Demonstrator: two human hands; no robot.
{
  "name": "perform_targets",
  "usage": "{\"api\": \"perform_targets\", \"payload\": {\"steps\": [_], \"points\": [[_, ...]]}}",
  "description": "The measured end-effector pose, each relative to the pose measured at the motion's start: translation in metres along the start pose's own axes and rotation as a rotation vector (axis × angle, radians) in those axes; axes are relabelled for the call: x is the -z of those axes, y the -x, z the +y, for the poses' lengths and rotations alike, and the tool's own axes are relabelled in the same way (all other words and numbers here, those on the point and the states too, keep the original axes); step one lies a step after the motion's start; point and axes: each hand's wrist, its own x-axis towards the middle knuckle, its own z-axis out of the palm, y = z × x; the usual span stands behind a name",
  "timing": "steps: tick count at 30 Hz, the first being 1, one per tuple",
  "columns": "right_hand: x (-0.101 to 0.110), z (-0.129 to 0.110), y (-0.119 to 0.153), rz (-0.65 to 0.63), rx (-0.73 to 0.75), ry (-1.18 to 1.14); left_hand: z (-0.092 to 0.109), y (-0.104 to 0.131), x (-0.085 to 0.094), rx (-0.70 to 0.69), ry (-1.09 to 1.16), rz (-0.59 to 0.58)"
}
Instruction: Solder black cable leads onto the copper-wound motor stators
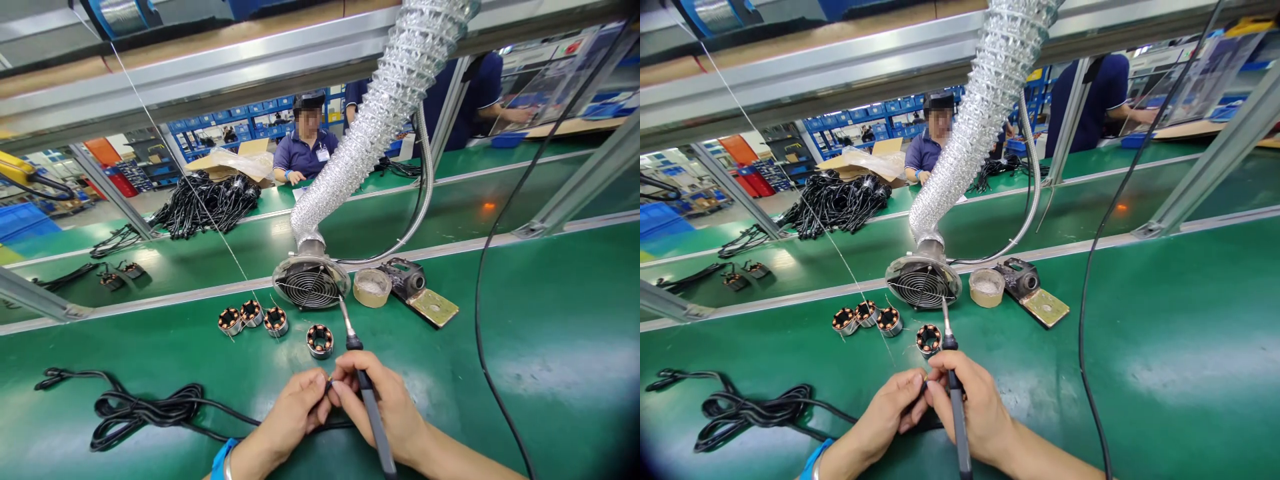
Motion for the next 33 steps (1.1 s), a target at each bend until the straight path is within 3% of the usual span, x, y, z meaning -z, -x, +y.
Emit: {"api": "perform_targets", "payload": {"steps": [10, 15, 17, 21, 24, 28, 33], "points": [[0.0, -0.008, -0.004, 0.005, 0.015, 0.045, 0.002, 0.001, 0.001, -0.008, 0.017, -0.032], [-0.005, -0.012, -0.001, 0.079, 0.22, 0.195, -0.001, -0.002, -0.001, -0.019, 0.039, 0.082], [-0.003, -0.011, -0.001, 0.069, 0.273, 0.213, 0.0, -0.003, 0.001, -0.06, -0.036, 0.108], [0.013, -0.005, -0.007, 0.068, 0.18, 0.161, 0.005, 0.002, 0.003, -0.106, -0.381, 0.111], [0.021, -0.003, -0.017, -0.009, 0.208, 0.118, 0.011, 0.007, 0.0, -0.102, -0.566, 0.112], [0.017, -0.007, -0.025, -0.188, 0.299, 0.072, 0.014, 0.013, -0.007, -0.154, -0.593, 0.12], [0.009, -0.008, -0.02, -0.212, 0.364, 0.191, 0.012, 0.017, -0.013, -0.177, -0.653, 0.129]]}}
